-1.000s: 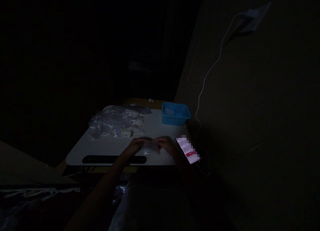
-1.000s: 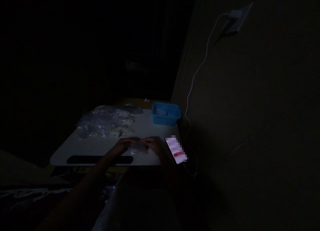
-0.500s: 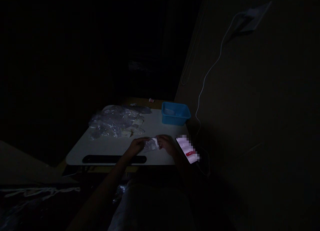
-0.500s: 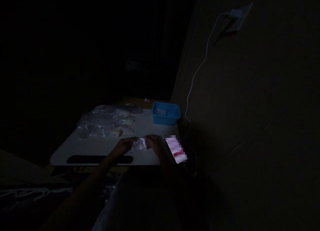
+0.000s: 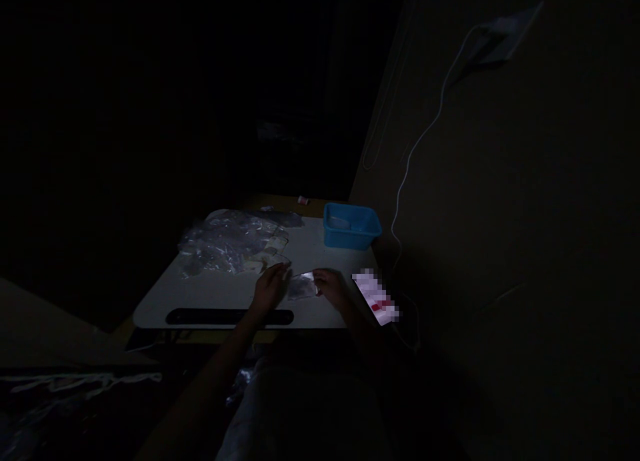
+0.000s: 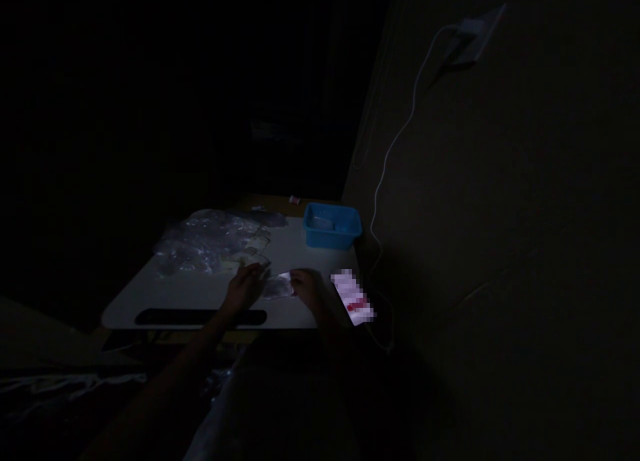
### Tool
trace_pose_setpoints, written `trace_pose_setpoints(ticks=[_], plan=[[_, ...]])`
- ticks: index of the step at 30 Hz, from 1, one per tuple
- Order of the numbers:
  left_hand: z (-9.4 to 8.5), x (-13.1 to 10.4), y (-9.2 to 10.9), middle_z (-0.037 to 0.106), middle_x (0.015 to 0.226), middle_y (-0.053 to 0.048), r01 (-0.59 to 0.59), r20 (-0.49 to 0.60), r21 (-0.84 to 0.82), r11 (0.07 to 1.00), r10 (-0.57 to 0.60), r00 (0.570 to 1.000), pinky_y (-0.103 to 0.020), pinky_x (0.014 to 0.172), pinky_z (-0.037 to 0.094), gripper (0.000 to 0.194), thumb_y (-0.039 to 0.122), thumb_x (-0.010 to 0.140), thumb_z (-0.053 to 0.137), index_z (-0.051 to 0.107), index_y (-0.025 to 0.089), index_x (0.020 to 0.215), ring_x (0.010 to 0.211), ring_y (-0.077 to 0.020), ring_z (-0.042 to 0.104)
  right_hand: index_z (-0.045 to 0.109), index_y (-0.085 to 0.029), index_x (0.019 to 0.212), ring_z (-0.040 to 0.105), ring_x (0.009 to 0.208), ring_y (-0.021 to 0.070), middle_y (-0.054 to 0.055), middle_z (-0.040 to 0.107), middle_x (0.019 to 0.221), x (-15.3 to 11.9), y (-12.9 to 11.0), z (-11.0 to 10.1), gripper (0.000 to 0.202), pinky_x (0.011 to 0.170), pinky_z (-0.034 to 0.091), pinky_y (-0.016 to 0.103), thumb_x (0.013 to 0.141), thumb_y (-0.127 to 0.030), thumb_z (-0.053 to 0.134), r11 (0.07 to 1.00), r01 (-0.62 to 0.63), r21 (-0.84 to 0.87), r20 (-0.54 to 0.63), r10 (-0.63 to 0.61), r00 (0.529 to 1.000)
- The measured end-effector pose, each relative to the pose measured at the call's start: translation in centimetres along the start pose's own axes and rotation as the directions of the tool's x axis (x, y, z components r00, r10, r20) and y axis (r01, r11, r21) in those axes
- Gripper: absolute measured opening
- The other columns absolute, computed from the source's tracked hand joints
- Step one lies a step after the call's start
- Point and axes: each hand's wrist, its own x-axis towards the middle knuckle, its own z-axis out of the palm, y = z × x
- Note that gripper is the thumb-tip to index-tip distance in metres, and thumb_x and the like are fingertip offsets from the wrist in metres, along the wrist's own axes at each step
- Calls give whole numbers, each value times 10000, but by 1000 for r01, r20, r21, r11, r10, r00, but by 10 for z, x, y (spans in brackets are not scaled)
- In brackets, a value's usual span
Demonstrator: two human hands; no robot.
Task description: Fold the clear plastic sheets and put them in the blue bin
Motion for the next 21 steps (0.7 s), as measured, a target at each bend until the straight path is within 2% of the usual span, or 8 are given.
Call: trace_pose_setpoints(ticks=[2, 4, 6, 8, 13, 16, 19, 21], plan=[[1, -3, 3, 585, 1145, -96, -129, 40, 175, 976, 124, 992, -371, 967, 337, 392, 372, 799, 415, 585, 165, 1085, 1093, -226, 492, 631, -178, 884, 565, 641, 137, 35, 640, 838, -1, 3, 1, 304, 469, 455, 216, 611, -175, 496, 1000, 3, 21, -29, -3, 1000], [4, -5, 7, 566, 1180, -101, -277, 187, 327, 904, 225, 956, -362, 975, 339, 399, 342, 825, 376, 564, 158, 1125, 1103, -212, 491, 619, -194, 957, 589, 775, 172, 49, 631, 959, -2, 5, 1, 366, 526, 489, 238, 620, -156, 481, 999, 14, 41, -56, -12, 998], [7, -8, 9, 532, 1225, -116, -397, 326, 424, 814, 271, 906, -358, 980, 340, 414, 301, 837, 354, 521, 136, 1179, 1133, -208, 475, 597, -222, 1033, 577, 911, 195, 47, 613, 1042, -4, 9, 2, 444, 585, 510, 252, 620, -129, 462, 999, 28, 34, -73, -25, 997], [10, -9, 10, 491, 1266, -137, -470, 417, 506, 723, 273, 867, -370, 986, 334, 433, 257, 836, 344, 473, 108, 1223, 1169, -212, 445, 574, -240, 1088, 559, 984, 198, 44, 604, 1072, -4, 13, 3, 496, 625, 522, 258, 623, -117, 450, 998, 59, 2, -86, -58, 995], [14, -13, 7, 408, 1336, -137, -549, 534, 660, 512, 195, 823, -431, 1019, 272, 457, 216, 837, 328, 393, 102, 1275, 1241, -207, 357, 592, -208, 1074, 586, 960, 186, 57, 616, 1064, -3, 27, 6, 470, 707, 534, 297, 650, -106, 417, 952, 242, -189, -198, -278, 940], [14, -15, 5, 378, 1356, -136, -573, 557, 709, 411, 172, 812, -438, 1029, 249, 452, 215, 847, 309, 384, 99, 1277, 1256, -197, 333, 601, -186, 1062, 579, 984, 186, 72, 611, 1086, -3, 31, 5, 456, 807, 507, 334, 672, -81, 388, 886, 267, -379, -222, -367, 903], [15, -15, 5, 370, 1361, -135, -584, 567, 730, 354, 164, 807, -440, 1022, 254, 454, 225, 859, 291, 371, 93, 1286, 1258, -197, 328, 567, -162, 1119, 526, 1074, 187, 89, 579, 1154, -9, 26, 5, 480, 922, 436, 362, 699, -60, 360, 779, 265, -568, -202, -443, 873], [16, -15, 5, 375, 1358, -136, -591, 572, 737, 327, 163, 804, -445, 1018, 255, 454, 241, 871, 270, 370, 89, 1288, 1258, -200, 328, 509, -129, 1193, 440, 1173, 185, 100, 522, 1233, -15, 17, 7, 491, 992, 365, 361, 733, -63, 350, 662, 291, -691, -119, -501, 857]])
